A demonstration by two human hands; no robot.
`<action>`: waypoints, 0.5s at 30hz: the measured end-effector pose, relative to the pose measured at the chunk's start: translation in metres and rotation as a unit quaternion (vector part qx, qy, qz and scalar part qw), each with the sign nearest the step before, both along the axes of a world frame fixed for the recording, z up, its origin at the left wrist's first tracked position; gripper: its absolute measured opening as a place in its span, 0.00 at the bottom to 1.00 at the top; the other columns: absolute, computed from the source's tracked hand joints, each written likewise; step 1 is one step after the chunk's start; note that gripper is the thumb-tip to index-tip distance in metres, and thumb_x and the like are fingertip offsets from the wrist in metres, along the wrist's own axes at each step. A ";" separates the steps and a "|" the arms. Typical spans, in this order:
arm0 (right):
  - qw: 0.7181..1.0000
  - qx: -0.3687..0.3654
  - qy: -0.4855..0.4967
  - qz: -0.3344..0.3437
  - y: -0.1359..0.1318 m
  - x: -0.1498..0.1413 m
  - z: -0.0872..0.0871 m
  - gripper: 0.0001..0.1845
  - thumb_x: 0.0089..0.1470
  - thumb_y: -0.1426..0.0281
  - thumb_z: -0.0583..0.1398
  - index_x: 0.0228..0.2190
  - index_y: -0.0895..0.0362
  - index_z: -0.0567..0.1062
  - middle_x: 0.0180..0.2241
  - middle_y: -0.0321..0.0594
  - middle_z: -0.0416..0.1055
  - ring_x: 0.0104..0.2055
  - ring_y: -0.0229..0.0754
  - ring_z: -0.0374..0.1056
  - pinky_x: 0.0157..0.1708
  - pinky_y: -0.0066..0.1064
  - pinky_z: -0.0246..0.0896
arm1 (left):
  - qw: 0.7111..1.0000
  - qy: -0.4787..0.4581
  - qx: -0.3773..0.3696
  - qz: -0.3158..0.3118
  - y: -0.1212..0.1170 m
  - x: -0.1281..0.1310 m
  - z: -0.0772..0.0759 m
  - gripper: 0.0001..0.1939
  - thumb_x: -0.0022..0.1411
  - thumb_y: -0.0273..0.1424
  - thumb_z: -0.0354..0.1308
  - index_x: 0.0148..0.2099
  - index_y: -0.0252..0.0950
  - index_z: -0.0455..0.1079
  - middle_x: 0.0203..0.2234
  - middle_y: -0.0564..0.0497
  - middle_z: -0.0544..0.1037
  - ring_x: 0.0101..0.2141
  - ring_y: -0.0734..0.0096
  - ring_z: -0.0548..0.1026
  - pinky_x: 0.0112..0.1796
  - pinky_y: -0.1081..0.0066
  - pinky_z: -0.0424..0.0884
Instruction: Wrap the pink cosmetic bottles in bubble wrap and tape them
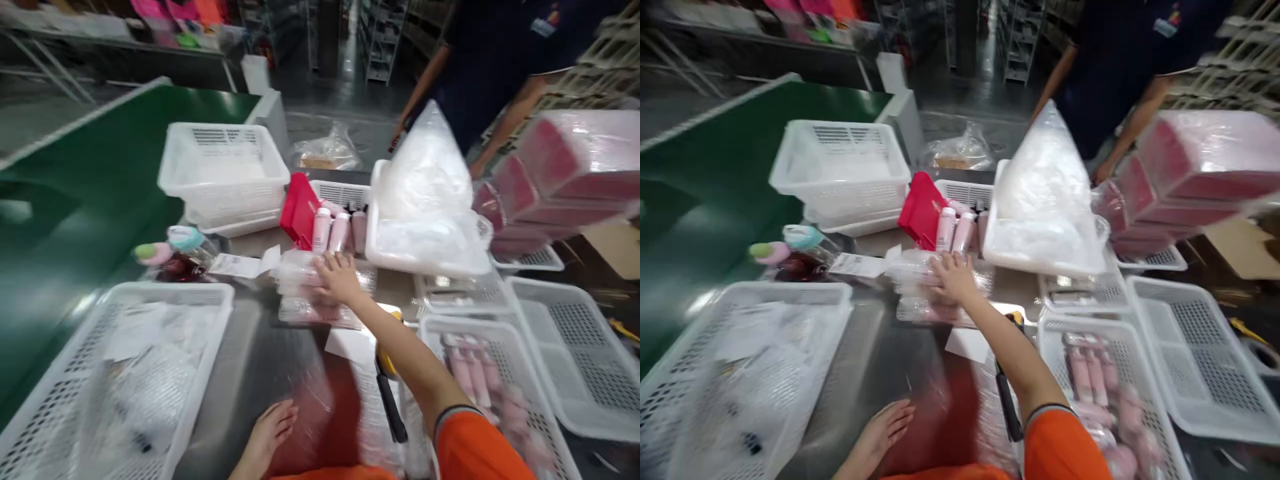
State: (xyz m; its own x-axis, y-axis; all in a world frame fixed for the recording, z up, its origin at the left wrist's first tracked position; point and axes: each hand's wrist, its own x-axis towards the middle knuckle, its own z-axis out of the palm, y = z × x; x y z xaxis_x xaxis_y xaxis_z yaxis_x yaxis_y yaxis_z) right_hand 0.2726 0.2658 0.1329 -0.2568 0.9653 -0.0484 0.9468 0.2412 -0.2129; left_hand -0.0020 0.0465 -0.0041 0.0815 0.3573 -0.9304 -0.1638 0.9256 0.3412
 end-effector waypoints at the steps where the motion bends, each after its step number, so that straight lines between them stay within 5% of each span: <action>1: 1.000 -0.001 -0.005 0.004 -0.002 -0.001 0.003 0.47 0.57 0.54 0.66 0.70 0.50 0.55 0.72 0.54 0.48 0.71 0.69 0.45 0.66 0.69 0.36 | 1.000 0.005 0.003 -0.005 -0.003 -0.003 0.000 0.16 0.49 0.36 0.68 0.40 0.35 0.76 0.37 0.41 0.83 0.39 0.58 0.82 0.44 0.63 0.73; 5: 0.999 0.041 -0.011 0.001 -0.029 -0.008 0.017 0.41 0.61 0.55 0.63 0.69 0.52 0.56 0.72 0.52 0.49 0.73 0.64 0.40 0.67 0.69 0.29 | 0.998 0.032 0.013 -0.054 -0.004 -0.001 0.007 0.15 0.50 0.35 0.65 0.41 0.35 0.76 0.38 0.39 0.84 0.49 0.50 0.81 0.52 0.57 0.75; 9: 0.989 0.105 0.083 -0.064 -0.125 0.015 0.013 0.33 0.65 0.58 0.57 0.67 0.54 0.59 0.71 0.52 0.51 0.72 0.55 0.47 0.69 0.52 0.43 | 0.996 0.035 0.044 -0.074 -0.013 -0.008 0.021 0.17 0.49 0.35 0.64 0.42 0.35 0.75 0.39 0.39 0.84 0.55 0.44 0.77 0.58 0.53 0.72; 12: 0.953 0.115 0.120 -0.255 -0.233 0.077 -0.008 0.29 0.64 0.63 0.54 0.64 0.56 0.64 0.67 0.54 0.58 0.68 0.55 0.53 0.65 0.49 0.51 | 0.995 0.075 0.042 -0.047 -0.031 -0.035 0.023 0.17 0.47 0.37 0.64 0.40 0.39 0.73 0.34 0.43 0.84 0.60 0.42 0.73 0.62 0.52 0.68; 15: 0.870 0.073 0.040 -0.487 -0.324 0.152 -0.037 0.25 0.61 0.70 0.53 0.58 0.61 0.70 0.61 0.58 0.62 0.65 0.58 0.57 0.62 0.51 0.54 | 0.991 0.131 0.004 -0.041 -0.055 -0.063 0.019 0.15 0.49 0.40 0.59 0.41 0.43 0.70 0.32 0.44 0.84 0.62 0.45 0.70 0.63 0.54 0.67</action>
State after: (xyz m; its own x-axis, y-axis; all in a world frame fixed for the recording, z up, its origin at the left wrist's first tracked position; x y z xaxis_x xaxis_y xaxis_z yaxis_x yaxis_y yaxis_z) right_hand 0.4244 -0.0581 0.0964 0.6884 0.7216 0.0738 0.7013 -0.6362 -0.3218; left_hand -0.0651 -0.0085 0.0149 -0.1334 0.3677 -0.9203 0.0060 0.9289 0.3702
